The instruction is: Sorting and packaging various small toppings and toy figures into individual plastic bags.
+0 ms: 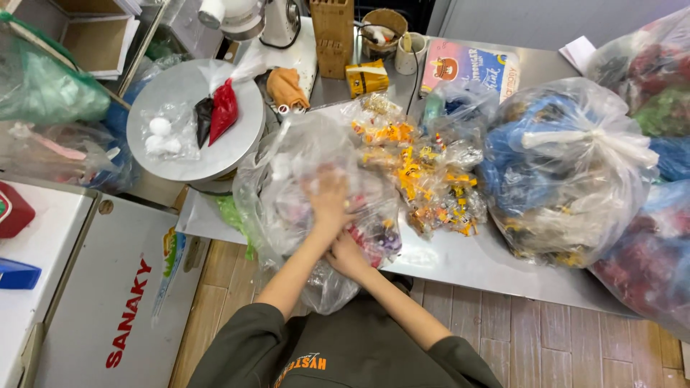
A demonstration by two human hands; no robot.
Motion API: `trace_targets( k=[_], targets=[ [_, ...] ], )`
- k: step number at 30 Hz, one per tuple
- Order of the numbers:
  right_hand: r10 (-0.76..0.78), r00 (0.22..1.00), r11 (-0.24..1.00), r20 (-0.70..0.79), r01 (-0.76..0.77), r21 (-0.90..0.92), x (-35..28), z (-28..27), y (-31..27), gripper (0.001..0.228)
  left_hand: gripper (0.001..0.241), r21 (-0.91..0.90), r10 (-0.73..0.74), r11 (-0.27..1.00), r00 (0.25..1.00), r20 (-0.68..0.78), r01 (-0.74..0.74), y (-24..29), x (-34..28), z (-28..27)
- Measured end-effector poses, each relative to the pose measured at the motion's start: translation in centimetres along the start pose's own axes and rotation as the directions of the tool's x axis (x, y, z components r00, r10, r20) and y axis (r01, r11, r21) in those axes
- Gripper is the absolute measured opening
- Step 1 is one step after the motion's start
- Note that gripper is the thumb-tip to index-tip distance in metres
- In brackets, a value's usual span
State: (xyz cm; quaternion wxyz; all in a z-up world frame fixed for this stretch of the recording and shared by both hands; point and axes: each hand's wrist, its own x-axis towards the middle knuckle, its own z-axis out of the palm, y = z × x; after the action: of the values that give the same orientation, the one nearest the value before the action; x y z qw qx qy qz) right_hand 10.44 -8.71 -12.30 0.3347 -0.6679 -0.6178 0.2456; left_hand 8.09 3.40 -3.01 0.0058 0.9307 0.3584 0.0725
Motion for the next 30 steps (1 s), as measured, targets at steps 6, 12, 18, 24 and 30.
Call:
trace_targets(
  k=[6, 12, 18, 24, 30],
  targets=[
    [-0.147, 0.985, 0.987, -0.088, 0.152, 0.048, -4.2, -7.1, 0.3, 0.058, 0.119, 0.042, -0.18, 0.984, 0.973, 0.145, 0.176, -2.9, 1.5, 6.9],
    [-0.225, 0.96, 0.973, -0.166, 0.231, 0.02, -6.0, -10.9, 0.1, 0.056, 0.11, -0.323, -0.2, 0.906, 0.95, 0.24, 0.273, -5.0, 4.4, 6.4],
    [-0.528, 0.839, 0.847, -0.131, 0.531, -0.008, -1.8, -11.2, -1.3, 0.046, 0.023, -0.328, -0.274, 0.93, 0.906, -0.324, 0.164, -3.2, -0.2, 3.9],
    [-0.636, 0.755, 0.752, -0.16, 0.653, 0.094, 4.5, -6.9, -8.3, 0.034, 0.021, -0.37, -0.482, 0.875, 0.647, -0.592, 0.313, -7.0, -13.5, -6.8],
    [-0.634, 0.76, 0.716, -0.145, 0.647, 0.261, 5.5, 5.0, -19.2, 0.03, 0.02, -0.303, -0.631, 0.736, 0.451, -0.632, 0.605, -16.9, -31.7, -10.2]
  ],
)
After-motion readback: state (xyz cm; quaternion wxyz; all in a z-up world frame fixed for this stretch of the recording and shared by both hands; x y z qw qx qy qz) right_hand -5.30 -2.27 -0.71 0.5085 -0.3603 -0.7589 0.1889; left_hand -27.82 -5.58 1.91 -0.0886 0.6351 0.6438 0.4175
